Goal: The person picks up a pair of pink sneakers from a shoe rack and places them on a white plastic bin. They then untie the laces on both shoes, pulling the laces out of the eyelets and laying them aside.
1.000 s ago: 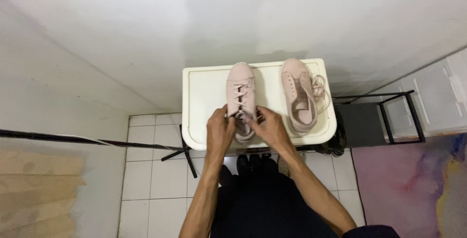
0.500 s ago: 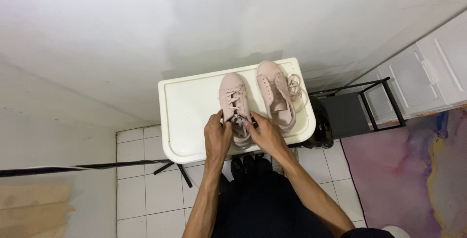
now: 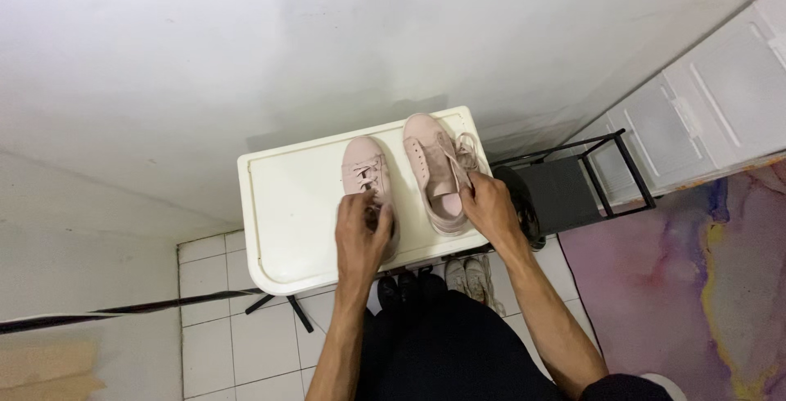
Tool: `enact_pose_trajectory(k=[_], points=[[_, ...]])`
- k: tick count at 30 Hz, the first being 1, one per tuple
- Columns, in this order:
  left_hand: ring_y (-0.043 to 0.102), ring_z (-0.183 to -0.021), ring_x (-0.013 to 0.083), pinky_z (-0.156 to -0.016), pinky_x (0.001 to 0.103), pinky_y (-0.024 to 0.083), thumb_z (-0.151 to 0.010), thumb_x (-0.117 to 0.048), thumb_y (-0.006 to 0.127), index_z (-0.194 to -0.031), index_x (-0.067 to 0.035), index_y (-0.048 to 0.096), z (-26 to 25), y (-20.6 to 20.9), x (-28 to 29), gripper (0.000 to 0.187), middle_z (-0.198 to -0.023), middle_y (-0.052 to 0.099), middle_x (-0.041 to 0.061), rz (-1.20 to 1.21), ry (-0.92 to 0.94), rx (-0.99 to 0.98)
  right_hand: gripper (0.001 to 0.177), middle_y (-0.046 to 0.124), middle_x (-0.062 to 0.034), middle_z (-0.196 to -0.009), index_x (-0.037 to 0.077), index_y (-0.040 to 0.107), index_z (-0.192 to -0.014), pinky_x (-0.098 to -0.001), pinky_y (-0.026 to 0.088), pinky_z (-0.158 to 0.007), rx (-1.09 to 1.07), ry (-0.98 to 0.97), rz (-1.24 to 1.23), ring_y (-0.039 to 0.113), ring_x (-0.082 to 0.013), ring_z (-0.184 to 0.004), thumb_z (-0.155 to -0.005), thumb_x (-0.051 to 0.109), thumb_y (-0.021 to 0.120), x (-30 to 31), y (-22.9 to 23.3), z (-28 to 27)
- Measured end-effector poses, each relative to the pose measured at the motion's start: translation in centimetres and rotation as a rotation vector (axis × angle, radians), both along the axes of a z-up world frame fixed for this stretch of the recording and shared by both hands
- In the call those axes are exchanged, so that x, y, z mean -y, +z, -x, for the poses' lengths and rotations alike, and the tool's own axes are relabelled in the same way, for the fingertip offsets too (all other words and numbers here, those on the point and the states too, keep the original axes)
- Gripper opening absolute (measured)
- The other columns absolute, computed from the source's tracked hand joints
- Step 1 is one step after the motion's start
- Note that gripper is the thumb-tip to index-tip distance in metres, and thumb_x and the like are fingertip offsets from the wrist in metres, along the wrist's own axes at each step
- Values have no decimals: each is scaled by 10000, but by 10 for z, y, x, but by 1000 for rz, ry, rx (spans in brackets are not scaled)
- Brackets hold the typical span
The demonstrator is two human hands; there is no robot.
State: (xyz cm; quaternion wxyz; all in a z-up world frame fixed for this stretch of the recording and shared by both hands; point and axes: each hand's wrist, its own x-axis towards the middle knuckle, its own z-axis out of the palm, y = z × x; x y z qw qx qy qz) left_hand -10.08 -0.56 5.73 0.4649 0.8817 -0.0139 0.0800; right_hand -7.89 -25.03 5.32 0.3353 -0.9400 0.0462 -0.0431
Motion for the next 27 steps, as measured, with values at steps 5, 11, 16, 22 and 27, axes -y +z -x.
enact_pose_trajectory(k=[5,11,16,22,27], points=[[682,-1025,340,-820,472,616,-950,-333,692,-1351,40,564,-10,11,36,562,-1315,594,241,15,-122,-144,164,680,-214,-764,-108,671,-1001,-410,495,-522,208,43,-108,649,-267,-562,-955,28,592,-9,13,14],[659,-1150,402,-905,515,566,-986,-190,587,-1479,44,459,-1,32,37,561,-1323,606,302,234,-115,14,184,698,-158,-750,-86,682,-1067,-305,478,-423,350,60,-280,639,-170,-524,-996,52,583,-43,42,29],[743,-1041,330,-899,446,608,-1007,-95,489,-1503,-2,483,7,43,-11,504,-1181,719,254,383,19,61,234,725,-160,-802,-77,685,-1143,-306,558,-508,385,185,-291,708,-190,-614,-1028,95,578,-95,43,19],[754,-905,276,-783,389,601,-996,-105,531,-1433,-1,564,19,32,-97,451,-1042,751,212,295,233,149,261,746,-159,-830,-61,678,-1157,-323,600,-543,223,364,-459,743,-209,-640,-1030,141,572,-176,11,5],[653,-592,216,-575,379,505,-984,-163,540,-1320,-5,666,35,13,-154,392,-739,711,179,199,389,-9,229,748,-159,-812,-49,698,-1112,-319,584,-485,176,409,-324,697,-189,-563,-1008,132,605,-241,-16,7]])
